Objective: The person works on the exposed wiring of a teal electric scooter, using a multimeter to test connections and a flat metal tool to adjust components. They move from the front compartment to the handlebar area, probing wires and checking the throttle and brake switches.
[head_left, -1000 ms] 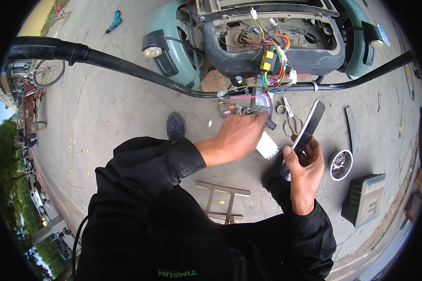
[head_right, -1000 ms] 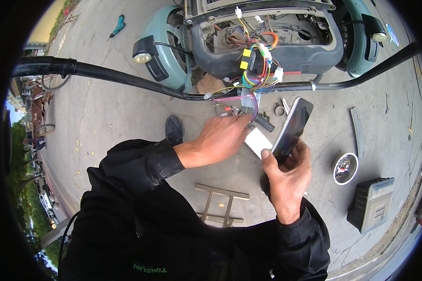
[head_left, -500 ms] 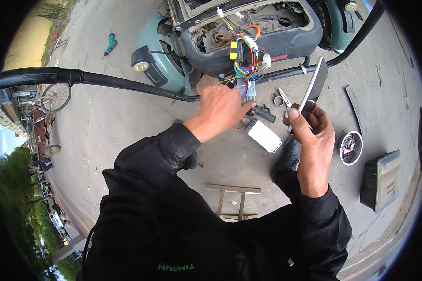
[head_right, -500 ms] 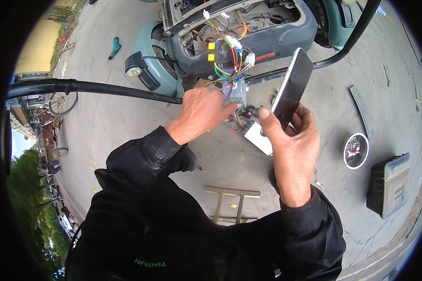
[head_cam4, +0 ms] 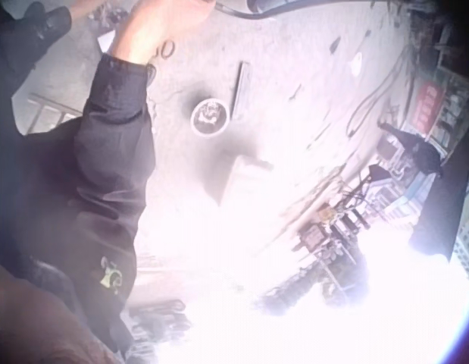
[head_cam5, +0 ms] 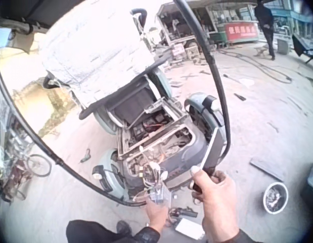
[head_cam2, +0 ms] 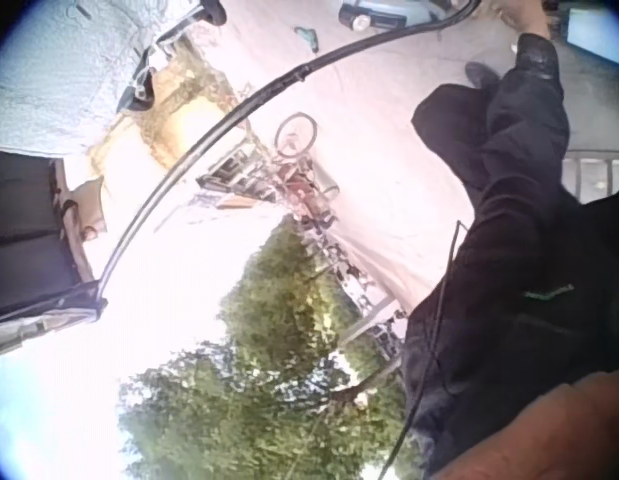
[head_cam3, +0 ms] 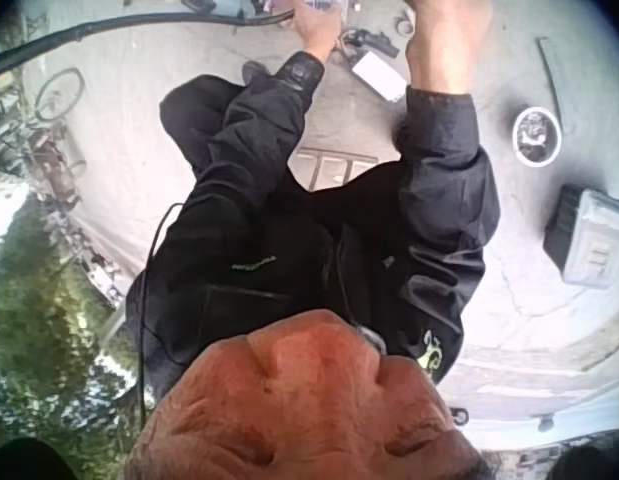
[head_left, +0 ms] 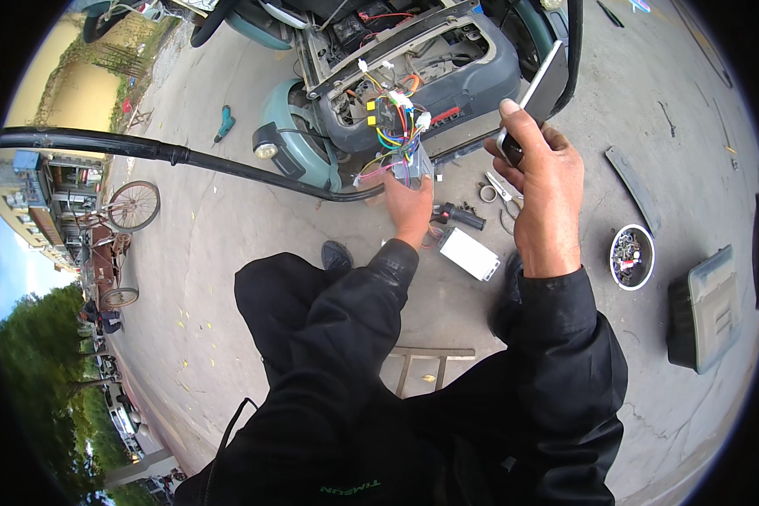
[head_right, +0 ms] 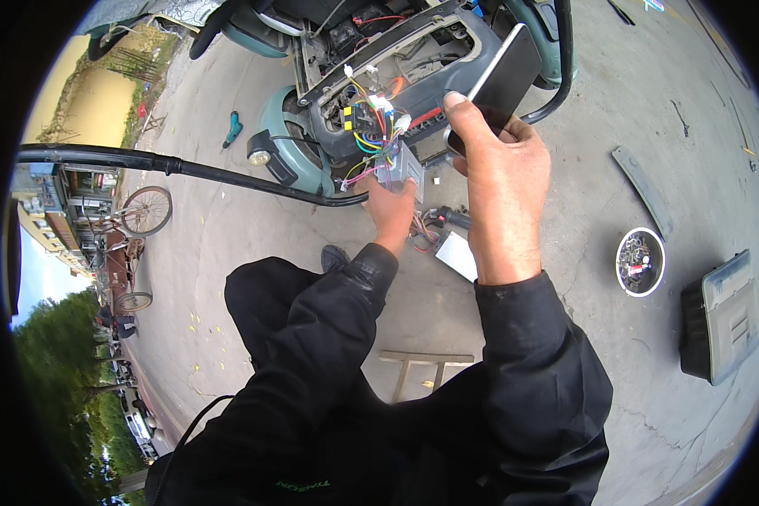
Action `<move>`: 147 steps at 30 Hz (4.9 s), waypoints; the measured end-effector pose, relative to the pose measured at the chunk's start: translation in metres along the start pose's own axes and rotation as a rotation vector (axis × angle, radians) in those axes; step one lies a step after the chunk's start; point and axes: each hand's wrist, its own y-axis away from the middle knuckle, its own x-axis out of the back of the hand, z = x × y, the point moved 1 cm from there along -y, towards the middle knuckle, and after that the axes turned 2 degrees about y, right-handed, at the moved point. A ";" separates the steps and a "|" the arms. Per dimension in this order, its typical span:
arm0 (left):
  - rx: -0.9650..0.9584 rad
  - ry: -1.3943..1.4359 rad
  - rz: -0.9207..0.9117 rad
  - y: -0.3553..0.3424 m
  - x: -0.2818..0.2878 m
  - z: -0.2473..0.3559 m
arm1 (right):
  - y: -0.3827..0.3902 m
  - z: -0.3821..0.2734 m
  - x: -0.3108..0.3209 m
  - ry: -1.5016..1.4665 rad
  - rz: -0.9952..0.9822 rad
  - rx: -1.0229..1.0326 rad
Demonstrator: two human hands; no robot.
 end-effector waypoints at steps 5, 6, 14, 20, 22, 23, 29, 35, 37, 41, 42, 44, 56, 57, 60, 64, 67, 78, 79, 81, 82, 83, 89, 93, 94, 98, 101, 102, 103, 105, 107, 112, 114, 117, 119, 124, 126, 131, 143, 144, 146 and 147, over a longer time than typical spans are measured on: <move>0.279 0.187 -0.688 -0.039 0.061 0.005 | -0.002 -0.005 -0.003 -0.058 -0.034 0.021; 0.341 0.298 -0.805 -0.049 0.077 0.010 | -0.002 -0.007 -0.003 -0.086 -0.037 0.016; 0.458 0.598 -1.077 -0.088 0.127 0.026 | -0.006 -0.013 -0.008 -0.128 -0.070 -0.030; 0.411 0.479 -1.032 -0.108 0.127 0.000 | -0.007 -0.004 -0.019 -0.094 -0.150 -0.165; 0.449 0.480 -1.030 -0.113 0.130 -0.006 | -0.008 0.002 -0.026 -0.168 -0.119 -0.206; 0.471 0.480 -1.037 -0.114 0.132 -0.007 | -0.010 0.006 -0.028 -0.207 -0.099 -0.226; 0.618 0.601 -1.017 -0.119 0.139 -0.011 | -0.026 0.029 -0.044 -0.240 -0.183 -0.368; 0.699 0.760 -1.070 -0.132 0.144 -0.036 | -0.036 0.048 -0.066 -0.289 -0.266 -0.444; 0.672 0.681 -1.159 -0.139 0.145 -0.045 | -0.039 0.051 -0.071 -0.286 -0.286 -0.428; 0.689 0.819 -1.226 -0.145 0.150 -0.054 | -0.050 0.055 -0.079 -0.301 -0.277 -0.443; 0.706 0.814 -1.212 -0.146 0.150 -0.054 | -0.053 0.055 -0.080 -0.303 -0.284 -0.446; 0.724 0.836 -1.207 -0.146 0.151 -0.055 | -0.057 0.055 -0.082 -0.292 -0.299 -0.455; 0.814 0.850 -1.210 -0.144 0.149 -0.064 | -0.057 0.064 -0.088 -0.173 -0.294 -0.490; 0.814 0.851 -1.205 -0.144 0.150 -0.063 | -0.055 0.065 -0.087 -0.186 -0.304 -0.501; 0.804 0.858 -1.207 -0.144 0.151 -0.061 | -0.051 0.070 -0.086 -0.201 -0.315 -0.529; 0.782 0.943 -1.273 -0.143 0.149 -0.069 | -0.046 0.077 -0.087 -0.267 -0.341 -0.564; 0.779 0.998 -1.247 -0.140 0.148 -0.081 | -0.038 0.083 -0.092 -0.285 -0.334 -0.573; 0.867 0.942 -1.170 -0.137 0.150 -0.068 | -0.027 0.090 -0.095 -0.263 -0.338 -0.612; 0.858 0.945 -1.183 -0.138 0.151 -0.064 | -0.027 0.090 -0.096 -0.273 -0.355 -0.624; 0.837 0.925 -1.195 -0.140 0.151 -0.058 | -0.028 0.088 -0.097 -0.277 -0.421 -0.613; 0.828 0.901 -1.192 -0.140 0.151 -0.055 | -0.028 0.087 -0.098 -0.281 -0.454 -0.605; 0.821 0.878 -1.189 -0.140 0.150 -0.053 | -0.028 0.087 -0.099 -0.301 -0.474 -0.617; 0.812 0.759 -1.216 -0.138 0.148 -0.030 | -0.032 0.082 -0.100 -0.378 -0.569 -0.592; 0.723 0.663 -1.217 -0.133 0.144 -0.013 | -0.033 0.080 -0.100 -0.398 -0.578 -0.585; 0.698 0.660 -1.207 -0.132 0.143 -0.010 | -0.032 0.081 -0.101 -0.386 -0.575 -0.586; 0.622 0.652 -1.134 -0.125 0.140 0.000 | -0.026 0.084 -0.102 -0.263 -0.574 -0.563; 0.565 0.625 -1.087 -0.118 0.139 0.006 | -0.024 0.087 -0.103 -0.237 -0.522 -0.513; 0.451 0.537 -1.106 -0.117 0.138 0.008 | -0.024 0.087 -0.102 -0.227 -0.518 -0.494; 0.439 0.517 -1.074 -0.113 0.136 0.009 | -0.023 0.087 -0.102 -0.226 -0.477 -0.482; 0.372 0.512 -0.997 -0.103 0.130 0.009 | -0.021 0.087 -0.101 -0.220 -0.395 -0.457; 0.267 0.388 -0.952 -0.097 0.124 0.005 | -0.019 0.085 -0.100 -0.166 -0.349 -0.403; 0.140 0.264 -0.820 -0.081 0.110 -0.008 | -0.020 0.080 -0.096 -0.100 -0.203 -0.334; 0.053 0.204 -0.707 -0.075 0.104 -0.009 | -0.021 0.078 -0.093 -0.071 -0.145 -0.305; -0.021 -0.044 -0.589 -0.065 0.095 -0.008 | -0.021 0.077 -0.089 -0.020 -0.140 -0.318; -0.024 -0.059 -0.552 -0.061 0.090 -0.006 | -0.023 0.077 -0.086 -0.059 -0.159 -0.330; 0.061 -0.070 -0.595 -0.054 0.084 -0.003 | -0.023 0.078 -0.082 -0.162 -0.212 -0.360; 0.073 -0.033 -0.626 -0.050 0.084 -0.003 | -0.020 0.078 -0.082 -0.171 -0.241 -0.363; 0.092 0.069 -0.707 -0.035 0.084 -0.010 | -0.012 0.081 -0.086 -0.116 -0.357 -0.360; 0.121 0.167 -0.614 -0.010 0.102 -0.024 | -0.003 0.081 -0.087 -0.102 -0.373 -0.280; 0.112 0.157 -0.601 -0.011 0.106 -0.025 | -0.002 0.080 -0.085 -0.094 -0.379 -0.269; 0.145 0.278 -0.599 -0.017 0.112 -0.025 | -0.001 0.080 -0.083 -0.102 -0.360 -0.269; 0.186 0.320 -0.618 -0.020 0.115 -0.026 | -0.001 0.080 -0.082 -0.102 -0.344 -0.270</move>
